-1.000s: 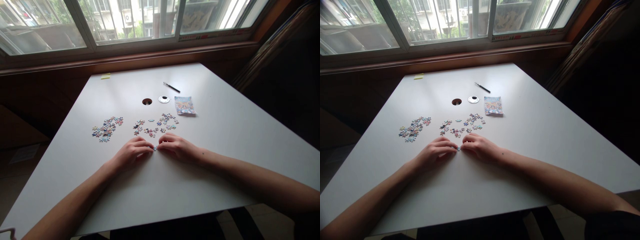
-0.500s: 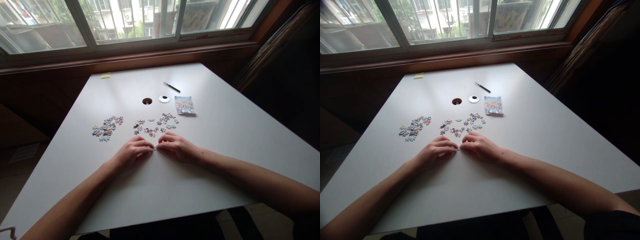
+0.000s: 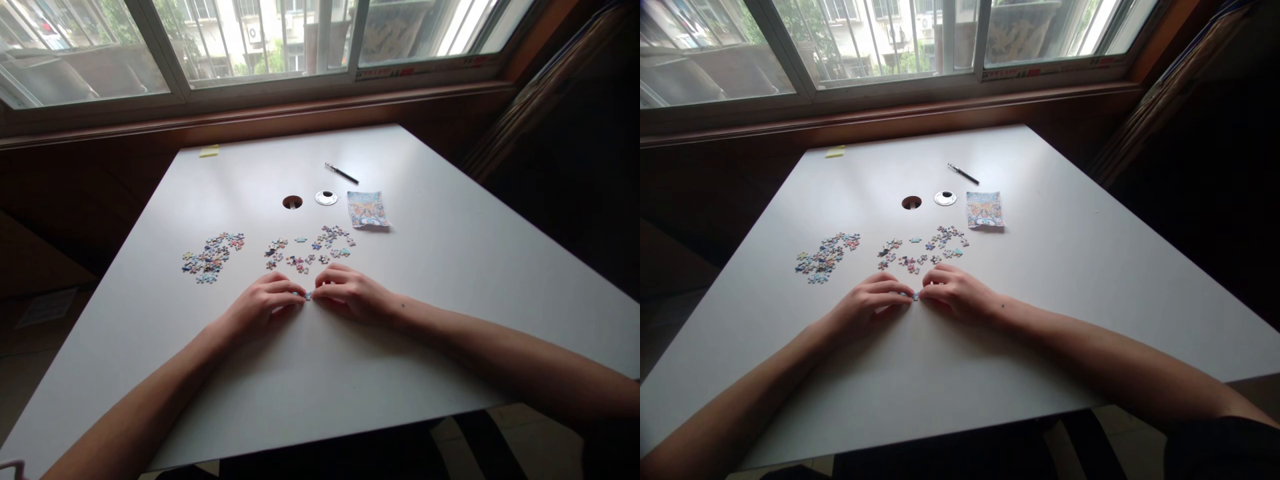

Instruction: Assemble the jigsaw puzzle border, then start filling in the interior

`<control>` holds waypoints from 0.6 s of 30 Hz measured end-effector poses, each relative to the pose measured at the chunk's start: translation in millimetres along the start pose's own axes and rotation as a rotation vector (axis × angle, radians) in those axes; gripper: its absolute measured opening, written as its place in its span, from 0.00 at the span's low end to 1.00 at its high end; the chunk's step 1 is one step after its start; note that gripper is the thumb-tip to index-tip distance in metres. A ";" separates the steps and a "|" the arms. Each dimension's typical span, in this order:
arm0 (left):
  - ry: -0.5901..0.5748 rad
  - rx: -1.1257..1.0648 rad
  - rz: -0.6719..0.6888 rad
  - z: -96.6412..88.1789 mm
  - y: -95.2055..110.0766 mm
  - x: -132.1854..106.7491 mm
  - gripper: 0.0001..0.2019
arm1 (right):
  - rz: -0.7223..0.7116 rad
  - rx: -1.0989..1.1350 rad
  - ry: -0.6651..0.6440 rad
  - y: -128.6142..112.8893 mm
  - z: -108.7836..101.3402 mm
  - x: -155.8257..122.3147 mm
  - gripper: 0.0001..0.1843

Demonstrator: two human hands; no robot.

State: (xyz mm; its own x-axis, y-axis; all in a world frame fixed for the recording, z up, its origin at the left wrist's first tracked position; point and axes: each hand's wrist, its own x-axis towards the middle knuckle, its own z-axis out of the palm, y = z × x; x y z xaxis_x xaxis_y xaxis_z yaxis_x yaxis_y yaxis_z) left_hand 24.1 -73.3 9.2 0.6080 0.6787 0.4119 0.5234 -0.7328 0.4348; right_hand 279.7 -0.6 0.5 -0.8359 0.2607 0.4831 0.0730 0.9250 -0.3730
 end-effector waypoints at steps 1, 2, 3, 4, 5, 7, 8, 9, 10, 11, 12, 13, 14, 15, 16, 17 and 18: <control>0.000 0.001 0.002 0.2 0.0 -0.4 0.11 | 0.002 -0.008 0.002 0.0 0.4 0.0 0.08; 0.000 0.001 0.002 0.3 0.0 -0.7 0.11 | 0.002 -0.012 0.005 -0.2 0.5 0.1 0.08; -0.001 0.000 0.001 0.4 0.2 -0.9 0.11 | 0.002 -0.014 0.011 -0.5 0.6 0.2 0.07; 0.000 -0.001 -0.002 0.3 0.3 -0.9 0.11 | 0.001 -0.015 0.018 -0.9 0.4 0.4 0.07; -0.001 -0.003 -0.005 0.2 0.4 -0.9 0.11 | -0.001 -0.014 0.025 -1.3 0.2 0.6 0.07; -0.004 -0.004 -0.008 -0.2 0.4 -0.7 0.10 | -0.001 -0.010 0.032 -1.9 -0.4 1.0 0.07; -0.005 -0.004 -0.009 -0.3 0.3 -0.7 0.10 | 0.000 -0.007 0.031 -2.0 -0.6 1.0 0.07; -0.006 -0.003 -0.009 -0.3 0.1 -0.6 0.10 | 0.002 -0.005 0.028 -1.9 -0.8 1.0 0.07; -0.006 -0.002 -0.008 -0.3 0.0 -0.6 0.10 | 0.001 -0.003 0.025 -1.7 -0.9 0.9 0.07; -0.004 -0.001 -0.007 -0.2 -0.2 -0.6 0.10 | -0.001 -0.003 0.024 -1.4 -0.8 0.7 0.07; 0.001 0.000 -0.005 0.0 -0.3 -0.6 0.10 | -0.004 -0.003 0.027 -1.0 -0.8 0.4 0.07; 0.005 0.000 -0.002 0.2 -0.4 -0.6 0.10 | -0.007 -0.003 0.034 -0.6 -0.7 0.2 0.07; 0.008 0.000 0.000 0.4 -0.5 -0.7 0.10 | -0.009 -0.002 0.044 -0.3 -0.6 0.0 0.06; 0.011 0.000 0.002 0.6 -0.6 -0.7 0.10 | -0.010 0.001 0.053 -0.2 -0.7 -0.1 0.06; 0.012 0.000 0.003 0.7 -0.7 -0.8 0.10 | -0.009 0.008 0.058 -0.1 -0.8 -0.1 0.06; 0.009 0.000 0.002 0.6 -0.8 -0.8 0.10 | -0.007 0.017 0.059 -0.2 -1.0 0.1 0.06; 0.006 0.000 0.002 0.5 -0.8 -0.9 0.10 | -0.005 0.025 0.057 -0.4 -1.2 0.3 0.06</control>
State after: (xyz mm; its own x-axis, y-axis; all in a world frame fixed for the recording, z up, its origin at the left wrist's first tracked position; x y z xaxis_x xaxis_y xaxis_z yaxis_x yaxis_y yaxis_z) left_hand 23.5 -73.3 8.1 0.6053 0.6774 0.4180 0.5220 -0.7343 0.4340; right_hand 280.1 -0.5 1.7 -0.8036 0.2720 0.5294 0.0542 0.9192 -0.3900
